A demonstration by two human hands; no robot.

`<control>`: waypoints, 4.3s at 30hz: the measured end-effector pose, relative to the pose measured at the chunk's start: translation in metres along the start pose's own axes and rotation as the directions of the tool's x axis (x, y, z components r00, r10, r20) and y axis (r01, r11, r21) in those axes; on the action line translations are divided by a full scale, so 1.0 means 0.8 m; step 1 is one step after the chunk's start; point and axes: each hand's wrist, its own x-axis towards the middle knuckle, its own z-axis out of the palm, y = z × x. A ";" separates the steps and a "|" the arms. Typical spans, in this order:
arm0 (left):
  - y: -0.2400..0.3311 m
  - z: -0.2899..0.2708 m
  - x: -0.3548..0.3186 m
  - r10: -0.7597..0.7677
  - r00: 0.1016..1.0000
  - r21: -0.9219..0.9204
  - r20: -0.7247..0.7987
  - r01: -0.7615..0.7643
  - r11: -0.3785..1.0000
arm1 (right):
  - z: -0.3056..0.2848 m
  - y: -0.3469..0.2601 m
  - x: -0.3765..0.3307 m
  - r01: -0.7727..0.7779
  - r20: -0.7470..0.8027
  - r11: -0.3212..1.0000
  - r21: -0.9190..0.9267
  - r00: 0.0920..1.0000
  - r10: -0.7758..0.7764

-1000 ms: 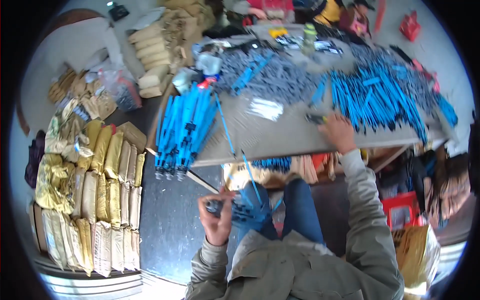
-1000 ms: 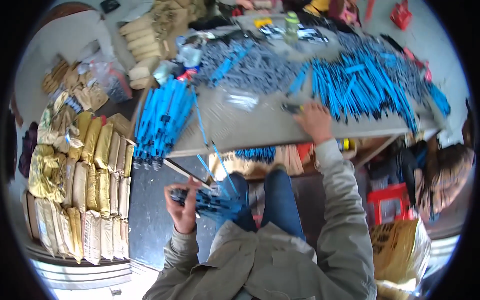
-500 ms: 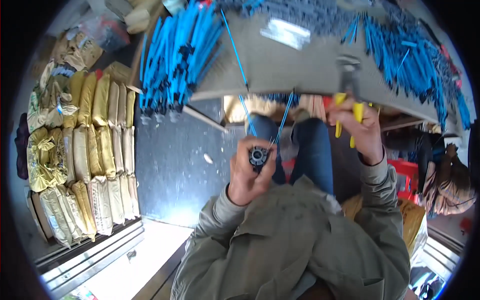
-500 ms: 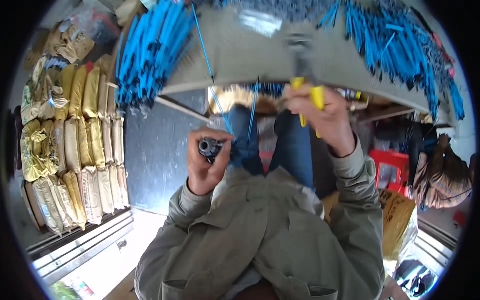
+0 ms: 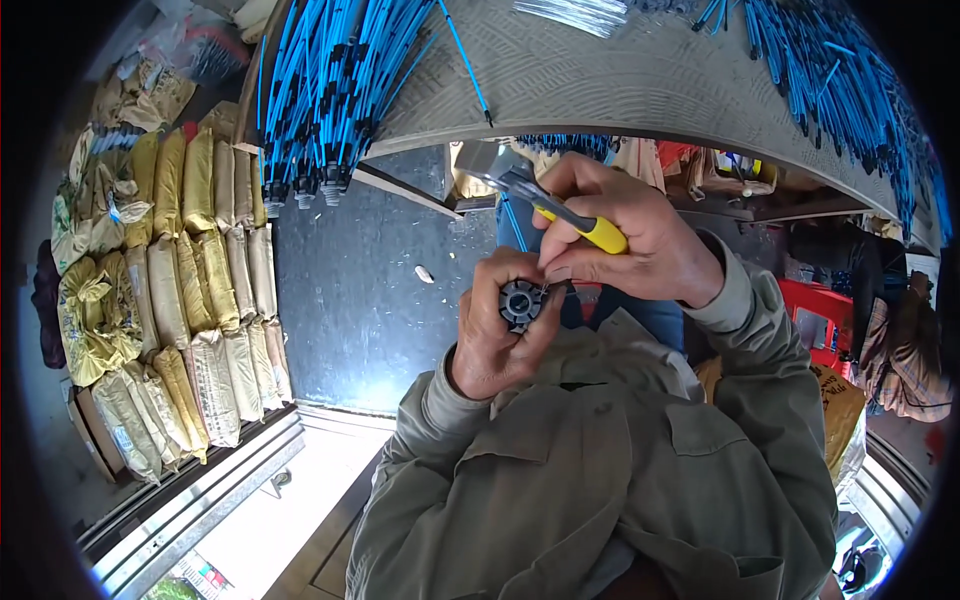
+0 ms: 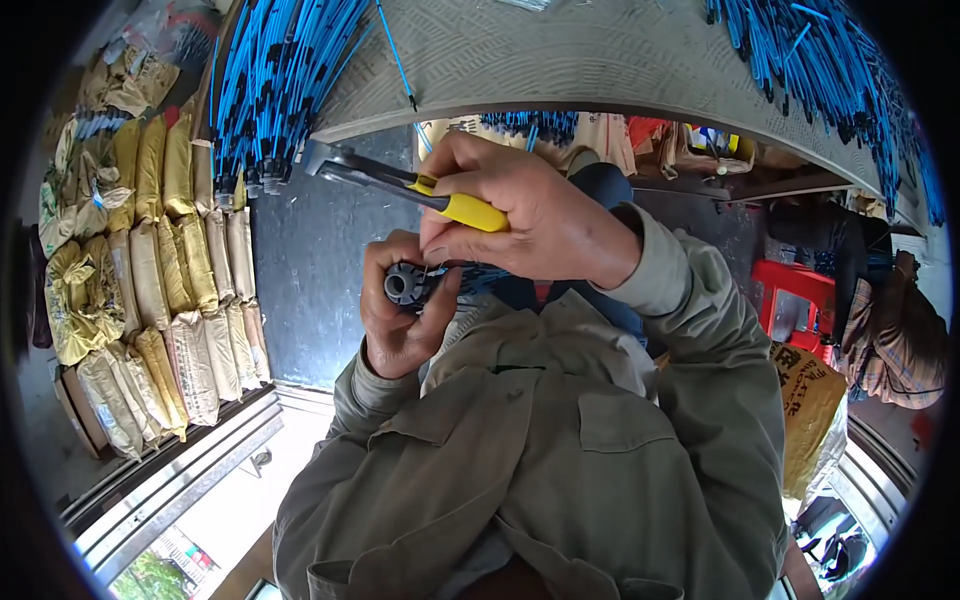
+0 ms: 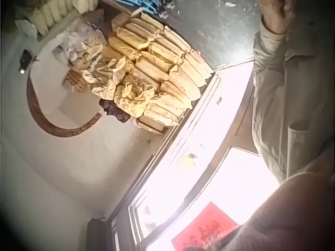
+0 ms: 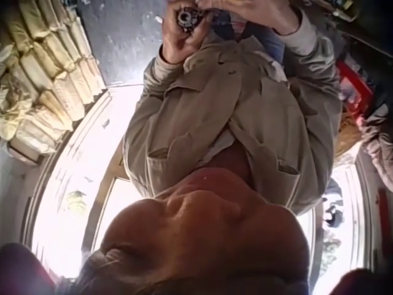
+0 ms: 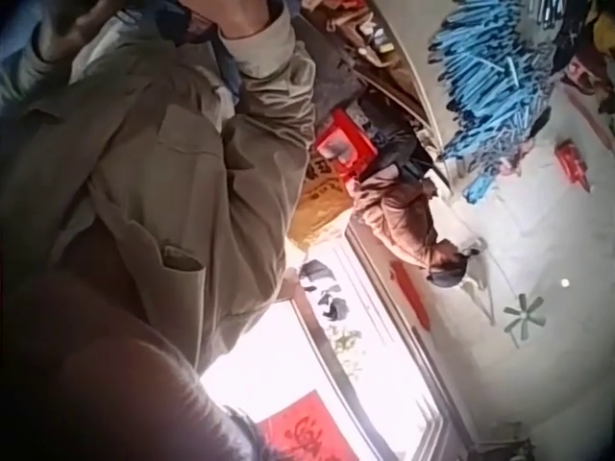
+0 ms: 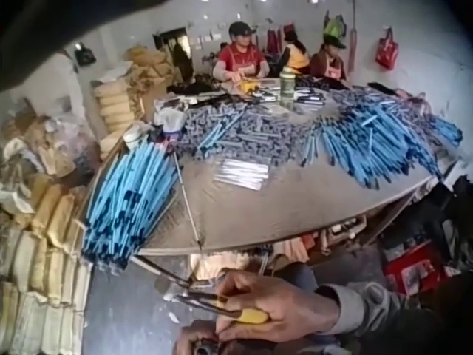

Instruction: The person assembles an umbrella frame by threading a wire through plastic rib components, attaching them around a central hub, and securing the wire using pliers.

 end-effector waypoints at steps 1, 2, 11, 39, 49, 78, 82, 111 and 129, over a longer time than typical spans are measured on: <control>-0.001 0.000 0.002 0.017 1.000 0.021 -0.020 -0.016 1.000 | -0.001 -0.001 0.004 0.032 -0.003 0.999 -0.015 0.999 -0.032; -0.002 -0.001 0.005 0.033 0.999 0.042 -0.041 -0.031 0.999 | -0.003 -0.001 0.006 0.063 -0.005 0.998 -0.031 0.998 -0.063; 0.006 0.003 0.009 0.045 0.999 0.159 0.007 -0.045 0.986 | 0.011 -0.023 -0.029 -0.050 -0.230 0.978 -0.203 0.973 0.002; -0.012 0.009 0.009 0.007 0.991 0.048 -0.132 -0.001 0.999 | -0.032 -0.065 -0.040 0.178 0.187 0.139 -0.974 0.981 0.051; -0.020 0.010 0.013 -0.009 0.985 -0.015 -0.173 0.006 1.000 | 0.062 0.034 -0.087 -0.228 -0.314 0.687 -0.690 0.949 0.000; -0.018 0.005 0.020 -0.048 0.994 -0.023 -0.101 0.045 0.999 | -0.041 0.033 -0.005 0.044 0.259 -0.362 -0.931 0.778 -0.573; -0.020 0.003 0.033 -0.084 0.988 -0.053 -0.129 0.078 0.996 | -0.040 0.041 -0.002 0.027 0.184 -0.280 -0.960 0.815 -0.550; 0.006 -0.001 0.004 0.039 0.973 -0.049 0.230 -0.028 0.998 | -0.096 -0.045 -0.049 -0.531 0.721 0.808 -0.255 0.453 0.525; -0.018 -0.001 0.021 0.067 0.975 -0.292 0.210 -0.003 0.956 | -0.067 -0.057 -0.097 0.002 0.287 0.865 -0.503 0.944 0.164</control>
